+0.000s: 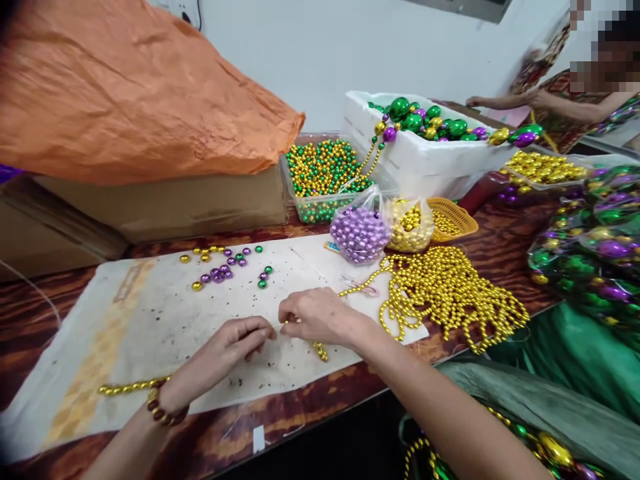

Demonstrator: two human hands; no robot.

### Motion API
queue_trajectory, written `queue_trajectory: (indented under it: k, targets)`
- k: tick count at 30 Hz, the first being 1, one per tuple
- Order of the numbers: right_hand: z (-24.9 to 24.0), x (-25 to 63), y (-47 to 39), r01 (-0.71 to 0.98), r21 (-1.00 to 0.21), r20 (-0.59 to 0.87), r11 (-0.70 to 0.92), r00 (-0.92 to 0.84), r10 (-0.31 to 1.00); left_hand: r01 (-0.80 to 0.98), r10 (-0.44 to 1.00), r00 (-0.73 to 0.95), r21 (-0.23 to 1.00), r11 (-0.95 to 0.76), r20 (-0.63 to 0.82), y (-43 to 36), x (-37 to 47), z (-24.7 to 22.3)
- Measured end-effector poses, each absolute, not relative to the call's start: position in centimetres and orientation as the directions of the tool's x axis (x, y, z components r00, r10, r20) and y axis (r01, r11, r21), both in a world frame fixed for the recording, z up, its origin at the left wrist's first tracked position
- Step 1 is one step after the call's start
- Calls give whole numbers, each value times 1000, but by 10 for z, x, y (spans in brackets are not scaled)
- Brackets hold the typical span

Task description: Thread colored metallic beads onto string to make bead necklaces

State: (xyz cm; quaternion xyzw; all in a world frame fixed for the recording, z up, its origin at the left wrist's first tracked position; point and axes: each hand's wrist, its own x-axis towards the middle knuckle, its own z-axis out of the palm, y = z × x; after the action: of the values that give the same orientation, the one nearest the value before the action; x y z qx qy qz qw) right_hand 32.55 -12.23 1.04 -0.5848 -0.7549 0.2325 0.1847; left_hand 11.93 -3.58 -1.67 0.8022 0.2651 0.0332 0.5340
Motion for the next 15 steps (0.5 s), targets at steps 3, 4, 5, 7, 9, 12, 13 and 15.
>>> queue_trajectory:
  k: [3, 4, 5, 7, 9, 12, 13, 15]
  targets:
    - [15, 340, -128, 892, -396, 8, 216, -233, 973, 452, 477, 833, 842, -296, -280, -35, 104, -6]
    - [15, 346, -131, 912, -361, 6, 193, -205, 979, 468, 479, 827, 832, -299, -293, -35, 99, -3]
    - [13, 352, -135, 930, -331, 1, 162, -171, 985, 482, 476, 824, 822, -303, -307, -35, 95, 0]
    - [7, 364, -144, 949, -295, -22, 113, -125, 992, 502, 455, 824, 806, -314, -336, -36, 86, 4]
    - [-4, 375, -156, 956, -276, -45, 97, -114, 992, 522, 428, 825, 787, -330, -368, -35, 78, 6]
    - [-22, 388, -172, 964, -262, -56, 51, -68, 996, 571, 467, 793, 743, -349, -391, -29, 60, 8]
    - [-26, 391, -177, 961, -276, -50, 18, -33, 998, 593, 490, 774, 732, -336, -402, -25, 52, 9]
    - [-31, 396, -185, 926, -376, -40, -34, 21, 999, 620, 504, 745, 733, -281, -437, -18, 35, 14]
